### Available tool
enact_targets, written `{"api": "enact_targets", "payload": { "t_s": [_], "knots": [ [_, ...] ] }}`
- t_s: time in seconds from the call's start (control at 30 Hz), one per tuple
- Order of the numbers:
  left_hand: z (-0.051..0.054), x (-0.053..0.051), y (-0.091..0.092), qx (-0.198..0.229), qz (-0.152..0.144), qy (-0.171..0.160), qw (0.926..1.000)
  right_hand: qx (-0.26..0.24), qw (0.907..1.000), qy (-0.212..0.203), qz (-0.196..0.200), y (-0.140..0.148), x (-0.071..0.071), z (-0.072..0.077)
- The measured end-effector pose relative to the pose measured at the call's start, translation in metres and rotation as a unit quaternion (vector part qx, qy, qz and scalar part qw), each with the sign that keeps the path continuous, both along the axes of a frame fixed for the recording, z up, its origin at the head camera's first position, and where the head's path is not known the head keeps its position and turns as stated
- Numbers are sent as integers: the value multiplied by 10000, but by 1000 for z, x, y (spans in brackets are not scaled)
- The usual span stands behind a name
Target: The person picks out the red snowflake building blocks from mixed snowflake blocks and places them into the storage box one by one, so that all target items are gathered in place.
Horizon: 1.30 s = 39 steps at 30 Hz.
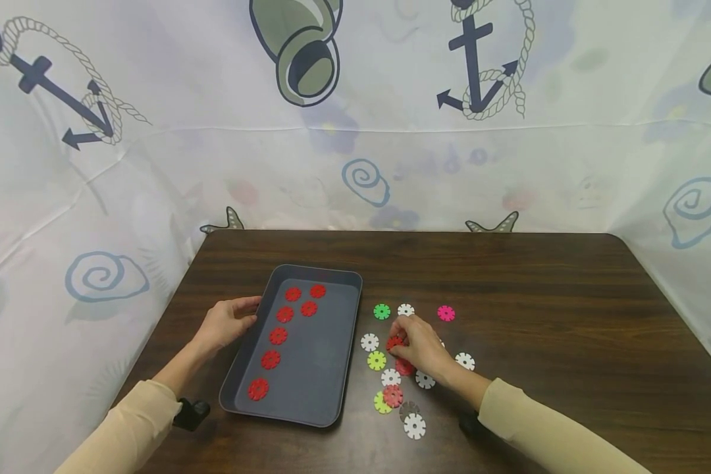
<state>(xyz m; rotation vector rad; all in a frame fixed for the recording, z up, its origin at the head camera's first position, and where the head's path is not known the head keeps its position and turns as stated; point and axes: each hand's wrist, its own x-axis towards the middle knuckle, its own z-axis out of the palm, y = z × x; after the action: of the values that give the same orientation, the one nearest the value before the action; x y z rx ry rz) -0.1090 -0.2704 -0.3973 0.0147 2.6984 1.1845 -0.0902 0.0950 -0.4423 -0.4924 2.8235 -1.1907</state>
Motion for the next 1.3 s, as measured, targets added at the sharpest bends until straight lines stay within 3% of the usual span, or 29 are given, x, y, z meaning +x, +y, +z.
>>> {"api": "enact_targets", "payload": {
  "t_s": [0.27,0.6,0.83,1.1,1.3],
  "knots": [
    [0,1,0,33,-10,28,10000,-334,9994,-22,34,1,-2,-3],
    [-1,2,-2,34,-12,26,10000,-775,9952,-603,-20,2,-2,-1],
    [-2,2,-3,67,-30,43,10000,-1083,9888,-1019,-159,1,-6,11],
    [-4,1,-5,111,-86,58,9999,-1332,9862,-954,-240,-8,-13,24],
    [-4,0,-6,111,-73,78,9999,-1611,9823,-951,-83,-25,-18,34]
  ]
}}
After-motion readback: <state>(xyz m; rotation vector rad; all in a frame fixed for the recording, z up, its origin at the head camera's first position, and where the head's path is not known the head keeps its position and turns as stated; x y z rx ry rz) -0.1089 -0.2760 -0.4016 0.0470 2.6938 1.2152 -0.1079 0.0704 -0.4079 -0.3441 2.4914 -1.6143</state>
